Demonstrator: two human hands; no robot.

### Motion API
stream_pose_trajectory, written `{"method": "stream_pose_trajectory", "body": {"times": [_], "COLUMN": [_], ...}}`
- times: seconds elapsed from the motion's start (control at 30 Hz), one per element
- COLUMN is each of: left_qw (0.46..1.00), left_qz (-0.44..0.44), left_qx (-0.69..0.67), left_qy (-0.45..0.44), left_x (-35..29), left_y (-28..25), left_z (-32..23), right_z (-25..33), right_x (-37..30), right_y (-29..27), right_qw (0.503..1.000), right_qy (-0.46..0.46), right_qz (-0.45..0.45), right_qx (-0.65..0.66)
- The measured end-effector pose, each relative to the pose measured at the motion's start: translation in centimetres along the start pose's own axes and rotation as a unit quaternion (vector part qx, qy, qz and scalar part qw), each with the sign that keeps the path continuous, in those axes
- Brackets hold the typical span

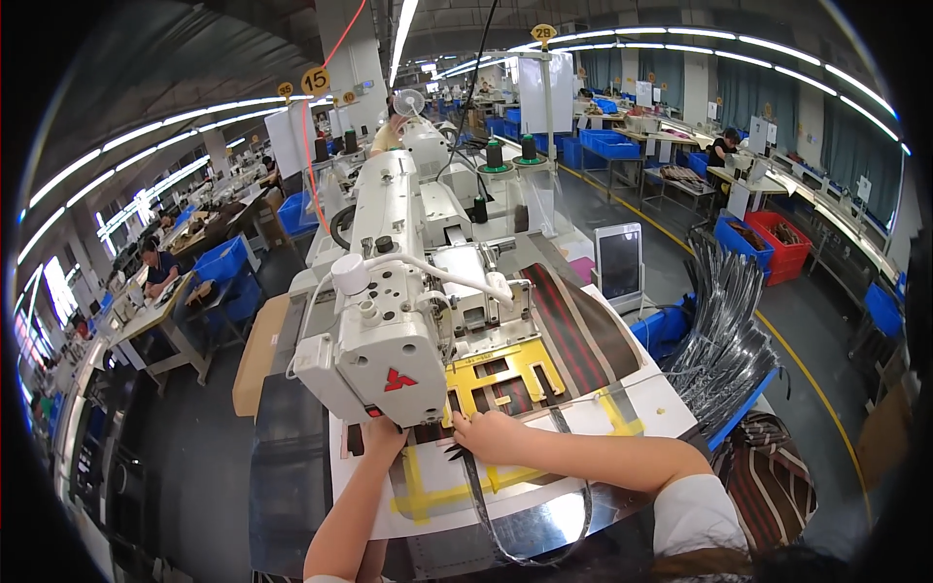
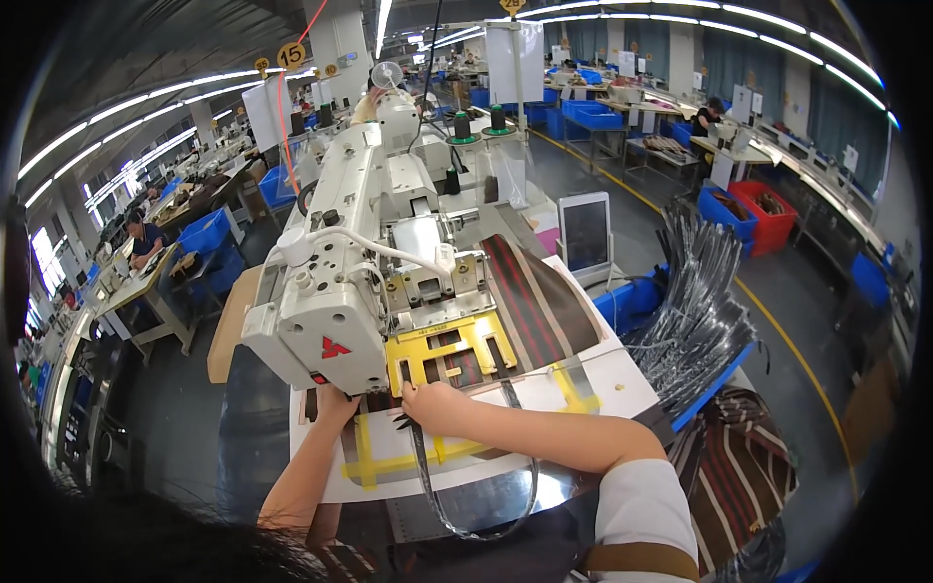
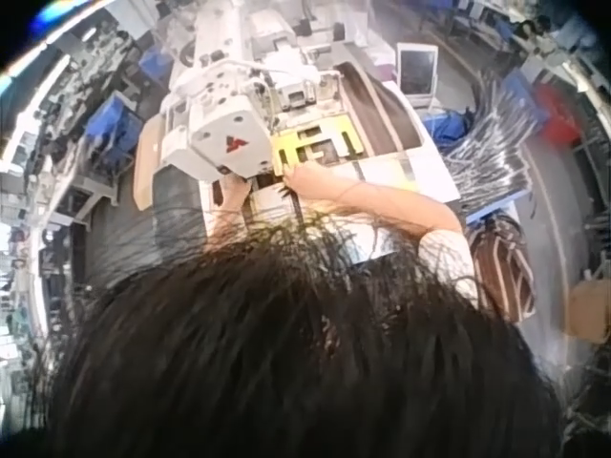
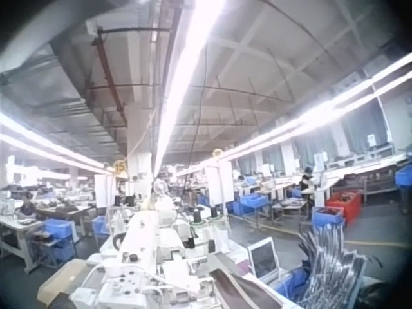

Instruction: Sewing and assembling components onto striped fabric bags using an industrial sewing machine.

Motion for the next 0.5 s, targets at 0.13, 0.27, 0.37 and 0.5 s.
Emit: {"method": "stream_pose_trajectory", "body": {"times": [0.13, 0.27, 0.37, 0.5], "left_qw": [0.941, 0.969, 0.951, 0.965], "left_qz": [-0.326, -0.207, -0.273, -0.154], "left_qx": [-0.073, -0.075, -0.119, -0.16], "left_qy": [-0.055, -0.113, -0.08, -0.142], "left_x": [0.2, 1.0, 0.0, -0.9], "left_y": [-0.2, -3.3, -4.8, -4.6], "left_z": [7.4, 5.8, 4.8, 4.9], "right_z": [0.9, 0.6, -1.5, -6.3], "right_x": [1.3, -1.3, -3.8, -8.1], "right_y": [-0.4, -1.4, -3.6, -8.0], "right_qw": [0.999, 0.989, 0.953, 0.881], "right_qy": [-0.002, 0.012, 0.057, 0.12], "right_qz": [0.033, -0.094, -0.177, -0.377], "right_qx": [0.024, 0.114, 0.24, 0.259]}}
Point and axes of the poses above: each hand's wrist, its own x-axis towards the middle knuckle, its own y-axis out of the palm, z = x × y, the point moved 9 cm from there along x, towards the middle knuckle, and after that the axes turned 4 degrees about x, right-handed, at the moved point
